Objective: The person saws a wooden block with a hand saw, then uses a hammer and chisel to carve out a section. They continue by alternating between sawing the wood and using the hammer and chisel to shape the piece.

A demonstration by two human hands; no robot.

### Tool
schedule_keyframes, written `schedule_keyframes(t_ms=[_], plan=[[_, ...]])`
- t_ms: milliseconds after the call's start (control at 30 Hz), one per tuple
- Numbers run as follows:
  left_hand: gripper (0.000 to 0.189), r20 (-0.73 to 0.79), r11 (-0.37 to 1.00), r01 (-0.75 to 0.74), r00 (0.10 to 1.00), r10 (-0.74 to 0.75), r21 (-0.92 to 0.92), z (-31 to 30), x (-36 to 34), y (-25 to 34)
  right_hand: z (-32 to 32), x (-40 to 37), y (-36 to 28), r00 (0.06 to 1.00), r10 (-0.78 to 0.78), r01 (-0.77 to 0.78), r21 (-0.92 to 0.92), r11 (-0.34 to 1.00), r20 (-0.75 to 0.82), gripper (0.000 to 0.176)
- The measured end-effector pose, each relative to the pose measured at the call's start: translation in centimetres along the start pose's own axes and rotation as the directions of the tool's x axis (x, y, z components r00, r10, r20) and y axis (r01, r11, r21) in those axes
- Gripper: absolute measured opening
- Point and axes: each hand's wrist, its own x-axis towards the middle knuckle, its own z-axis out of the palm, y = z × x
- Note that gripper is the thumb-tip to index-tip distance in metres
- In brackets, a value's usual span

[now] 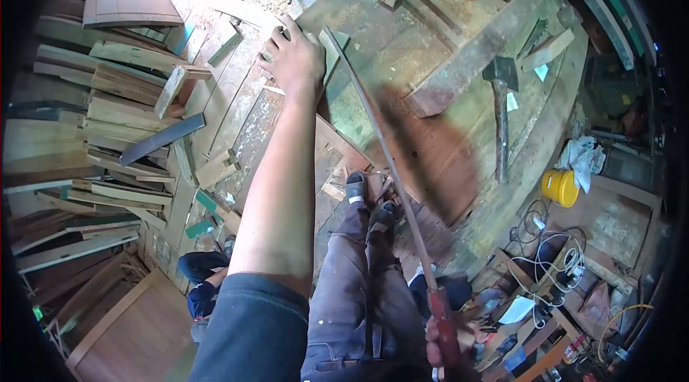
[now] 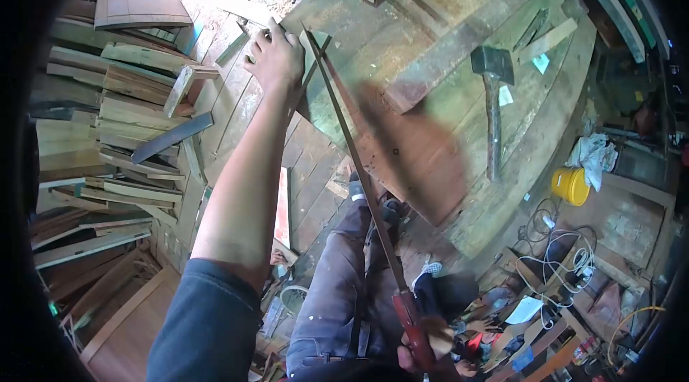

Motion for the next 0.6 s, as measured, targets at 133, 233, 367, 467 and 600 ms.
schedule_keyframes(t_ms=[133,233,367,467,600], plan=[[0.062,-0.013,1.0,-0.014,1.0,0.014,-0.017,0.1,0.1,-0.1,1.2,4.5,-1.1,0.958,-0.229,0.152,-0.373,0.916,-0.172,0.016],[0.062,0.009,0.999,-0.04,0.999,0.04,-0.008,-0.2,0.0,0.0,1.4,3.9,-0.3,0.985,-0.095,0.016,-0.467,0.884,-0.145,0.02],[0.062,0.015,0.999,-0.055,0.998,0.055,-0.004,-0.2,0.1,-0.1,1.7,4.0,1.1,0.993,0.032,-0.083,-0.5,0.862,-0.111,0.02],[0.062,0.047,0.998,-0.064,0.997,0.064,0.007,0.1,0.3,-0.4,1.9,4.4,0.6,0.979,0.184,-0.194,-0.141,0.971,-0.083,0.018],[0.062,0.025,0.997,-0.074,0.997,0.074,0.005,0.2,0.4,-0.4,1.4,6.8,-0.9,0.975,-0.171,0.08,-0.493,0.866,-0.142,0.018]])
